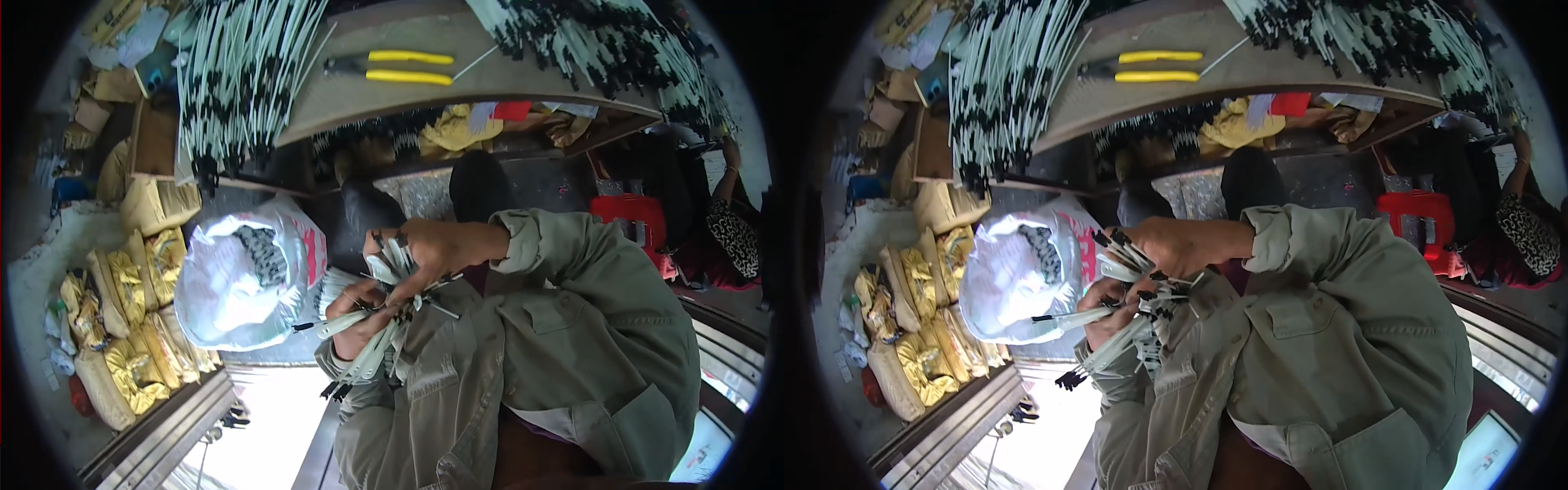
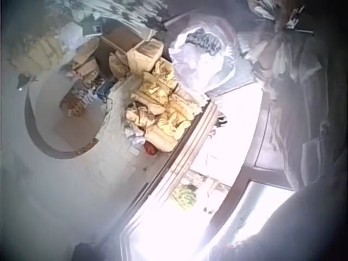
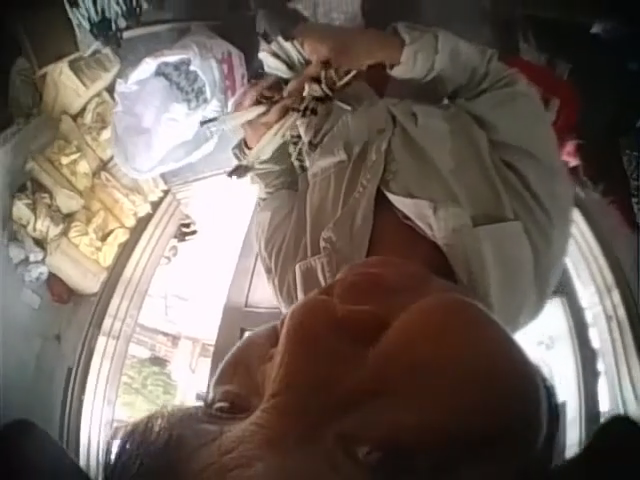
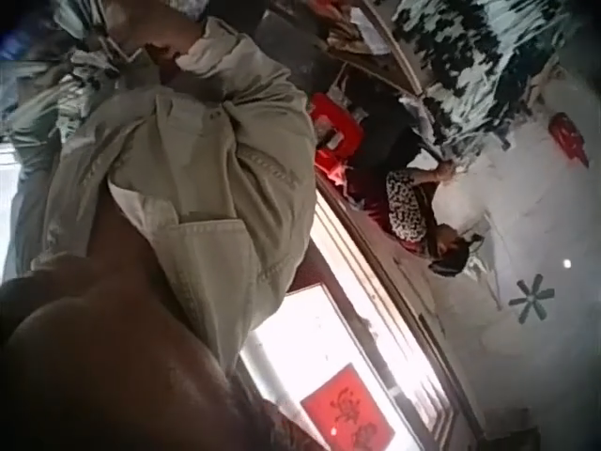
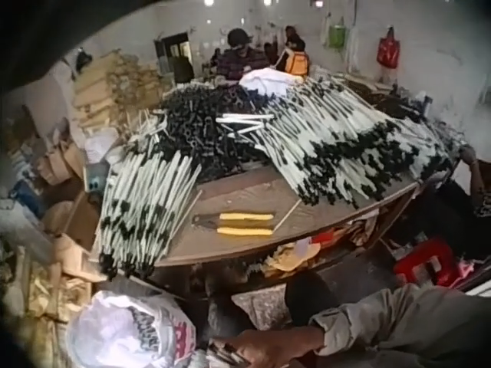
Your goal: Assembling zipper components onto strips and securing them using pliers in a factory setting.
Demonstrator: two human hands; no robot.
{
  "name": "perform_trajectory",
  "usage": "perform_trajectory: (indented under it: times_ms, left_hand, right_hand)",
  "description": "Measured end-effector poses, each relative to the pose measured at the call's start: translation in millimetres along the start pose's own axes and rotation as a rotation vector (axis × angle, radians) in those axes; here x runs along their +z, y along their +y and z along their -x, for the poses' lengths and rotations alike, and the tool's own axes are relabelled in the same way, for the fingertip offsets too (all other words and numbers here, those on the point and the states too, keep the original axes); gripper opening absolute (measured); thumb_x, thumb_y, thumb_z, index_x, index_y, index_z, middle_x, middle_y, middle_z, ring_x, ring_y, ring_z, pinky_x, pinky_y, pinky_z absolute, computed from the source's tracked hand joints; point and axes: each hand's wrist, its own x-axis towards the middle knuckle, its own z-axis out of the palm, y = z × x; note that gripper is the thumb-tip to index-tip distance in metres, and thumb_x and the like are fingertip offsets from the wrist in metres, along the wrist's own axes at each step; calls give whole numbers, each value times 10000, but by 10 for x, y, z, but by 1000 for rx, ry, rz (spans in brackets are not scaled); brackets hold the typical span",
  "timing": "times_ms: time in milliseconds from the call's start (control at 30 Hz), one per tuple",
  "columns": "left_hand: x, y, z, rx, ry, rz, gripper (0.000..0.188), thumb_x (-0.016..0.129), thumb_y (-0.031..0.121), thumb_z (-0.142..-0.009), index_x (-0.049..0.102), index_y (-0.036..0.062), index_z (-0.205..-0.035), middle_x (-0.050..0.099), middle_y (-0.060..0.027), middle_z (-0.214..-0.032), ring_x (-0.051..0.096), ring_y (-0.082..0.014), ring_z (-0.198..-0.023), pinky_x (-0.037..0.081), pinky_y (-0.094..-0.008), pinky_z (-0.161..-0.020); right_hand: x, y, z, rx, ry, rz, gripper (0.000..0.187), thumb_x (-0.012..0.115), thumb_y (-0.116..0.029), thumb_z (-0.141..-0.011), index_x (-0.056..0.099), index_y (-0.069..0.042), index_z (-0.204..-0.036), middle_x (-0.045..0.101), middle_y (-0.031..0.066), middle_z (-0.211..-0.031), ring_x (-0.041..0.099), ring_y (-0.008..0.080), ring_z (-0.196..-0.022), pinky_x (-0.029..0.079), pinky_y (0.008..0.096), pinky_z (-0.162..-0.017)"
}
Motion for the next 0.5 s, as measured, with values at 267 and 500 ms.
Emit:
perform_trajectory:
  times_ms: [267, 500]
  left_hand:
    - [-21, -171, -74, -183, 61, -31, 236, 671, 93, -547, 628, -6, -757, 599, -77, -727, 553, -166, -656, 438, -297, -634]
    - [-147, 1, -5, -112, -14, 81, 209, 658, 54, -552, 620, -29, -740, 568, -46, -614, 513, -112, -545, 397, -244, -509]
  right_hand:
    - [-315, -4, -97, 91, -185, 30, 509, 707, -182, -733, 421, -47, -1131, 560, 87, -928, 527, 162, -864, 413, 307, -751]
    - [-1846, -273, -824, -113, 443, 719, 128, 538, -58, -821, 591, -53, -938, 601, 47, -932, 579, 179, -890, 460, 297, -734]
